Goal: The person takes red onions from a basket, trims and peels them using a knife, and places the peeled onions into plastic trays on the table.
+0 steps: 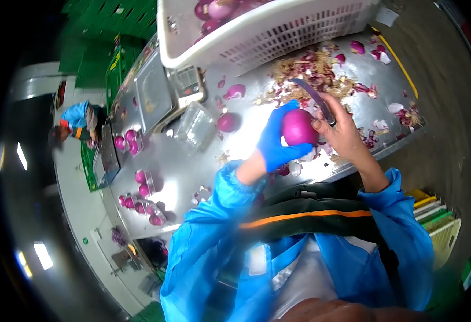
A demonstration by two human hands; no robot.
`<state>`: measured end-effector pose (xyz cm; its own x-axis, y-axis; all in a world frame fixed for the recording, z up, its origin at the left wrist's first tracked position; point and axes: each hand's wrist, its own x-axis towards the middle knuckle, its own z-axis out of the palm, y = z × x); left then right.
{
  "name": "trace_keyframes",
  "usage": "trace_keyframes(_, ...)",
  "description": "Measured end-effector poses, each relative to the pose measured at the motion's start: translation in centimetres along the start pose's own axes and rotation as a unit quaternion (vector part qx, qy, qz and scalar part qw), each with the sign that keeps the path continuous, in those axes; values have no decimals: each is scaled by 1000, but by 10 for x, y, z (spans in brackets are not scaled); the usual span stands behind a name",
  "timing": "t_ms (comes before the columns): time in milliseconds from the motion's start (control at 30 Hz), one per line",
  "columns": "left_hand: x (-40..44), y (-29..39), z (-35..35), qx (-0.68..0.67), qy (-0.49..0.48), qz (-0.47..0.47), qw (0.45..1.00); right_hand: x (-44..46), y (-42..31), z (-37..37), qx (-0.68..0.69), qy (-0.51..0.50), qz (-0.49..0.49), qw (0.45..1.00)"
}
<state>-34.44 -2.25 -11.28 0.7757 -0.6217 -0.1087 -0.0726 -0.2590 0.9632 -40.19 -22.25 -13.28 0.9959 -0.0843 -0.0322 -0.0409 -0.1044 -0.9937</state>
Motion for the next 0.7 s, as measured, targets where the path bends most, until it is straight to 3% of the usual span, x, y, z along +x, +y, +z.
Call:
trace_keyframes(67,-7,-2,-2,74,10,-2,997,4,-4,8,-42,2,-16,999)
trace_keyframes(167,-24,-15,-26,274,-6,-89,958,-2,10,12,-74,-32,44,996)
trace_keyframes(200,-30,-45,-38,349,-27,-111,930,-4,18,15,-28,-24,81,996)
trace_keyframes(300,-37,-34,-53,455,-24,-151,877,-9,44,25,-33,39,62,997)
trace_keyframes(333,-37,-36,-60,461,-29,-145,875,-8,40,23,1,2,145,989)
trace_keyframes(367,-36,-41,-66,466,-35,-137,873,-8,46,24,-20,10,100,995)
trace_keyframes(400,-38,-44,-71,455,22,-27,890,-7,53,25,-26,10,90,996)
trace_keyframes(500,8,-5,-86,275,92,89,953,-1,49,22,-32,-2,121,992)
trace_keyframes(567,65,32,-101,289,137,253,913,1,57,22,-32,11,94,995)
trace_keyframes(633,135,77,-106,286,112,327,894,5,52,21,-16,19,102,994)
trace_keyframes(700,218,94,-112,355,53,407,840,7,57,17,-19,19,99,995)
